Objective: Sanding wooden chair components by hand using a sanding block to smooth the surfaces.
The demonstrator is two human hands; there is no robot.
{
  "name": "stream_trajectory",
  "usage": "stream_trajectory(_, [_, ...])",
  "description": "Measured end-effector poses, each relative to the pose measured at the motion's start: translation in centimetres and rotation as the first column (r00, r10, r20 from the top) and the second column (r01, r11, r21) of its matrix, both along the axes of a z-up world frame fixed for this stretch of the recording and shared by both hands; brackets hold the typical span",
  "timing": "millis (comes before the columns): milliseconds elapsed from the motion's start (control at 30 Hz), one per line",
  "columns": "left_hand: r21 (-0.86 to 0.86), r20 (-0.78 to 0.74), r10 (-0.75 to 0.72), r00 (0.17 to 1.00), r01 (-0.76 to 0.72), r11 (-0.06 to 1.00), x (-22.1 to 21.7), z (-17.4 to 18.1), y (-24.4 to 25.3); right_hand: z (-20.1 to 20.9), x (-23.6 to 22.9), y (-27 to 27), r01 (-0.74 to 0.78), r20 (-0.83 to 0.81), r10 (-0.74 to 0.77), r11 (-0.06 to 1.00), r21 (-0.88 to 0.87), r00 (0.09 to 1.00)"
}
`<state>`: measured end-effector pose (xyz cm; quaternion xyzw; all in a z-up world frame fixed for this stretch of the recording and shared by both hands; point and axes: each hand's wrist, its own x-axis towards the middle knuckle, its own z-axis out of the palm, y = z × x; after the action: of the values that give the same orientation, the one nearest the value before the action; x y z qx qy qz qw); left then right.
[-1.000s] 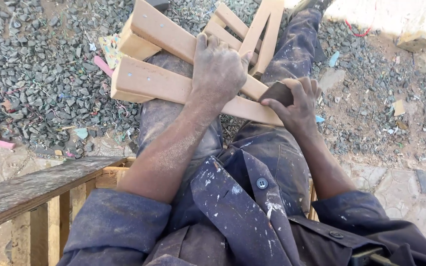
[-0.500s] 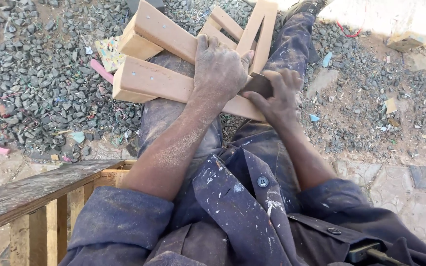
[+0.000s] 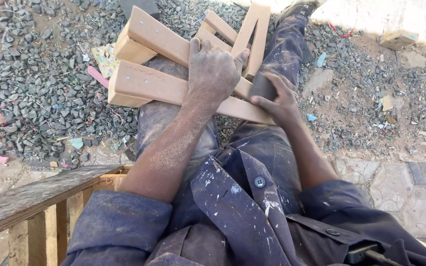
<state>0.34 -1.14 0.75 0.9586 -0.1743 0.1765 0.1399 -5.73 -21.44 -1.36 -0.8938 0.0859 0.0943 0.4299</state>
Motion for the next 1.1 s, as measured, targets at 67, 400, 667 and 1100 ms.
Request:
stream_trajectory(67, [-0.054, 0.046, 0.005, 0.999, -0.002, 0.999, -0.2, 0.1, 0.2, 0.0, 1.1, 1.8, -0.058, 0.062, 0.063, 0.996, -0.07, 0.996])
stream_trajectory(400, [-0.132, -0.011, -0.005, 1.0, 0.004, 0.991, -0.4, 0.1, 1.2, -0.1, -2.3, -3.3, 0.071, -0.013, -0.077, 0.964, -0.257, 0.997])
stream_trajectory(667, [-0.076, 0.031, -0.019, 0.999, 0.021, 0.997, -0.3, -0.2, 1.3, 2.4, -6.1, -2.7, -0.013, 0.037, 0.026, 0.952, -0.307, 0.999])
stream_trajectory(1100, [-0.097, 0.033, -0.031, 0.999, 0.034, 0.995, -0.5, 0.0, 1.8, 1.6, -7.3, 0.7, -0.36, 0.138, 0.445, 0.841, -0.404, 0.885])
